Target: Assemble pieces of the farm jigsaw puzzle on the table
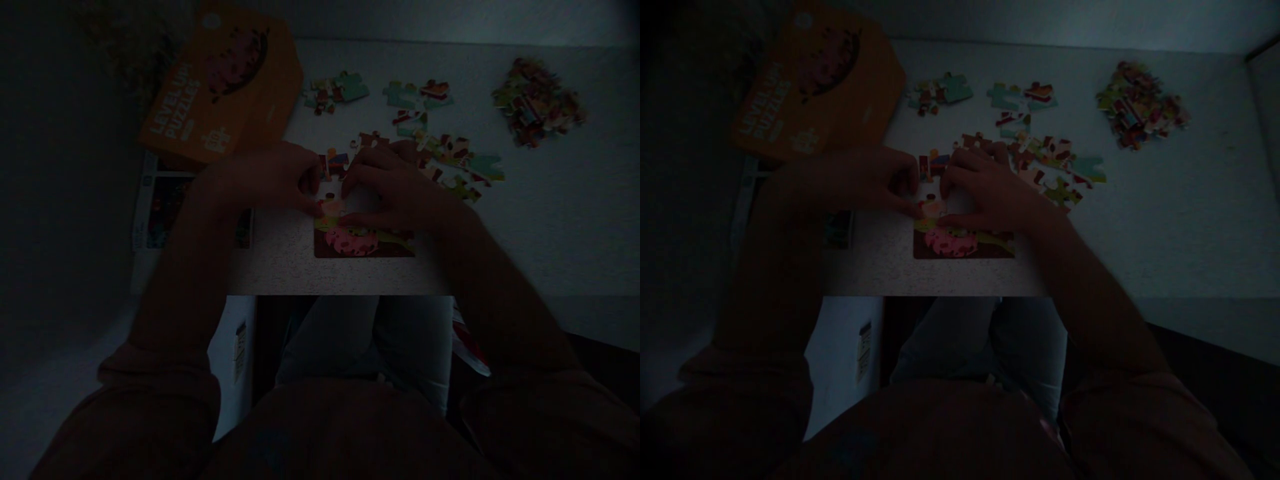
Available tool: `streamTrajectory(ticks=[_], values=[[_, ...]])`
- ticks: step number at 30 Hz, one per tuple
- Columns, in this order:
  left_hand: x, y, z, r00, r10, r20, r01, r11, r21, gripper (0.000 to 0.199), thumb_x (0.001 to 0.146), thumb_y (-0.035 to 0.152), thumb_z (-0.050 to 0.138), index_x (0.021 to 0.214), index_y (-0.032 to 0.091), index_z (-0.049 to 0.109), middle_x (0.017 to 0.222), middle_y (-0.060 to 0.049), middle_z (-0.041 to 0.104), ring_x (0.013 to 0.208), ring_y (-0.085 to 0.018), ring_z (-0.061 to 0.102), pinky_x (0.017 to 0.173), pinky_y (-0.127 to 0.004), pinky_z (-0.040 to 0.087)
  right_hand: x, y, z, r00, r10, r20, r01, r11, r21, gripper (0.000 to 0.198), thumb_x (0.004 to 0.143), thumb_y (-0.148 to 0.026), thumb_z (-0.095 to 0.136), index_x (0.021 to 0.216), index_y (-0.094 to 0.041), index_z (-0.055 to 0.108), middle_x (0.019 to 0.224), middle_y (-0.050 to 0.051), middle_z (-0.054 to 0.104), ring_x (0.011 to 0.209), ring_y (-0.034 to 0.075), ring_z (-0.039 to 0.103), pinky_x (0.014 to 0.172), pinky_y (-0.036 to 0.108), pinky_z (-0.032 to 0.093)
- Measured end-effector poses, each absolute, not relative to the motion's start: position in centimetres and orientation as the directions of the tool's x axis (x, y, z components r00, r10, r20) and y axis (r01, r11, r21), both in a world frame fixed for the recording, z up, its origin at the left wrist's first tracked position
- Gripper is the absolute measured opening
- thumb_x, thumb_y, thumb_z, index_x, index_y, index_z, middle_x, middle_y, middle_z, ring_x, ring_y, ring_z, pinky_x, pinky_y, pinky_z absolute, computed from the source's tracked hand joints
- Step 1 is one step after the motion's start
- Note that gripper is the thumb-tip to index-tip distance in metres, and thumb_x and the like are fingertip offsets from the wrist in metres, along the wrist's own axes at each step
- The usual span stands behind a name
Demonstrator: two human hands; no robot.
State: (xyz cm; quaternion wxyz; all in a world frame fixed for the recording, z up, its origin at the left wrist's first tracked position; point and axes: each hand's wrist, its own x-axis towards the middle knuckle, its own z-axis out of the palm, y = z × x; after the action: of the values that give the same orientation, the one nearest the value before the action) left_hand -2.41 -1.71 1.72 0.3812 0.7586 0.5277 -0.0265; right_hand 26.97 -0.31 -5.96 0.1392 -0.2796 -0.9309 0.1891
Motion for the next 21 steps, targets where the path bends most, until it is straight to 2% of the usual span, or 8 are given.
streamTrajectory(ticks=[3, 5, 7, 8, 10, 14, 17, 21], values=[[-2.8, -1.7, 2.1, 0.385, 0.870, -0.309, 0.808, -0.155, 0.569, 0.029, 0.107, 0.030, 0.100, 0.119, 0.022, 0.075, 0.115, -0.002, 0.076, 0.103, -0.021, 0.066, 0.090, -0.034, 0.046, 27.1, -0.1, -5.9, -0.734, 0.644, 0.218, 0.529, 0.742, -0.412, 0.056, 0.115, -0.083, 0.080, 0.137, -0.031, 0.081, 0.148, 0.016, 0.082, 0.145, 0.050, 0.076, 0.129, 0.074, 0.050], [-3.2, -1.6, 1.9, 0.348, 0.915, -0.205, 0.808, -0.182, 0.561, 0.049, 0.102, 0.033, 0.105, 0.138, 0.021, 0.075, 0.144, -0.009, 0.077, 0.115, -0.025, 0.069, 0.102, -0.037, 0.053, 27.3, 0.1, -6.1, -0.671, 0.696, 0.255, 0.580, 0.707, -0.404, 0.049, 0.118, -0.076, 0.078, 0.139, -0.031, 0.080, 0.146, 0.016, 0.084, 0.142, 0.048, 0.077, 0.127, 0.072, 0.051], [-3.4, -1.4, 1.3, 0.327, 0.930, -0.167, 0.815, -0.189, 0.547, 0.069, 0.096, 0.030, 0.111, 0.151, 0.019, 0.072, 0.170, -0.018, 0.068, 0.120, -0.027, 0.072, 0.114, -0.042, 0.056, 27.5, 0.4, -6.4, -0.619, 0.729, 0.293, 0.618, 0.682, -0.390, 0.046, 0.119, -0.073, 0.077, 0.139, -0.032, 0.080, 0.143, 0.016, 0.085, 0.139, 0.048, 0.078, 0.127, 0.073, 0.052], [-3.5, -1.3, 0.9, 0.326, 0.931, -0.164, 0.816, -0.190, 0.545, 0.074, 0.095, 0.028, 0.112, 0.155, 0.017, 0.070, 0.176, -0.021, 0.064, 0.119, -0.028, 0.074, 0.118, -0.044, 0.056, 27.6, 0.6, -6.7, -0.602, 0.739, 0.305, 0.631, 0.673, -0.385, 0.046, 0.119, -0.073, 0.077, 0.140, -0.033, 0.080, 0.142, 0.016, 0.086, 0.139, 0.048, 0.078, 0.127, 0.074, 0.051], [-3.5, -0.9, 0.1, 0.326, 0.929, -0.174, 0.810, -0.180, 0.558, 0.074, 0.095, 0.024, 0.110, 0.157, 0.018, 0.071, 0.172, -0.021, 0.070, 0.112, -0.027, 0.077, 0.117, -0.045, 0.058, 27.9, 0.9, -7.2, -0.588, 0.747, 0.312, 0.643, 0.665, -0.381, 0.048, 0.119, -0.074, 0.076, 0.144, -0.033, 0.081, 0.145, 0.017, 0.085, 0.141, 0.051, 0.077, 0.127, 0.076, 0.051], [-3.6, -0.2, -0.9, 0.356, 0.917, -0.179, 0.772, -0.180, 0.610, 0.060, 0.092, 0.026, 0.106, 0.145, 0.024, 0.078, 0.136, -0.008, 0.087, 0.098, -0.026, 0.080, 0.104, -0.041, 0.060, 27.9, 1.4, -7.6, -0.599, 0.749, 0.283, 0.650, 0.661, -0.375, 0.057, 0.117, -0.076, 0.080, 0.157, -0.035, 0.083, 0.154, 0.018, 0.081, 0.146, 0.053, 0.075, 0.128, 0.078, 0.050], [-3.7, 0.0, -1.2, 0.367, 0.915, -0.169, 0.756, -0.187, 0.627, 0.053, 0.092, 0.033, 0.102, 0.139, 0.025, 0.082, 0.122, -0.006, 0.087, 0.100, -0.028, 0.082, 0.102, -0.041, 0.060, 27.5, 1.6, -7.4, -0.618, 0.743, 0.256, 0.648, 0.666, -0.370, 0.058, 0.118, -0.078, 0.080, 0.156, -0.036, 0.088, 0.156, 0.019, 0.079, 0.146, 0.053, 0.076, 0.128, 0.080, 0.049], [-3.9, 0.3, -1.8, 0.378, 0.911, -0.166, 0.725, -0.180, 0.665, 0.048, 0.090, 0.041, 0.095, 0.135, 0.027, 0.084, 0.122, -0.006, 0.084, 0.109, -0.031, 0.084, 0.101, -0.038, 0.060, 27.1, 1.9, -7.1, -0.625, 0.742, 0.245, 0.644, 0.666, -0.376, 0.062, 0.116, -0.087, 0.079, 0.148, -0.035, 0.092, 0.155, 0.019, 0.081, 0.145, 0.052, 0.076, 0.130, 0.081, 0.045]])
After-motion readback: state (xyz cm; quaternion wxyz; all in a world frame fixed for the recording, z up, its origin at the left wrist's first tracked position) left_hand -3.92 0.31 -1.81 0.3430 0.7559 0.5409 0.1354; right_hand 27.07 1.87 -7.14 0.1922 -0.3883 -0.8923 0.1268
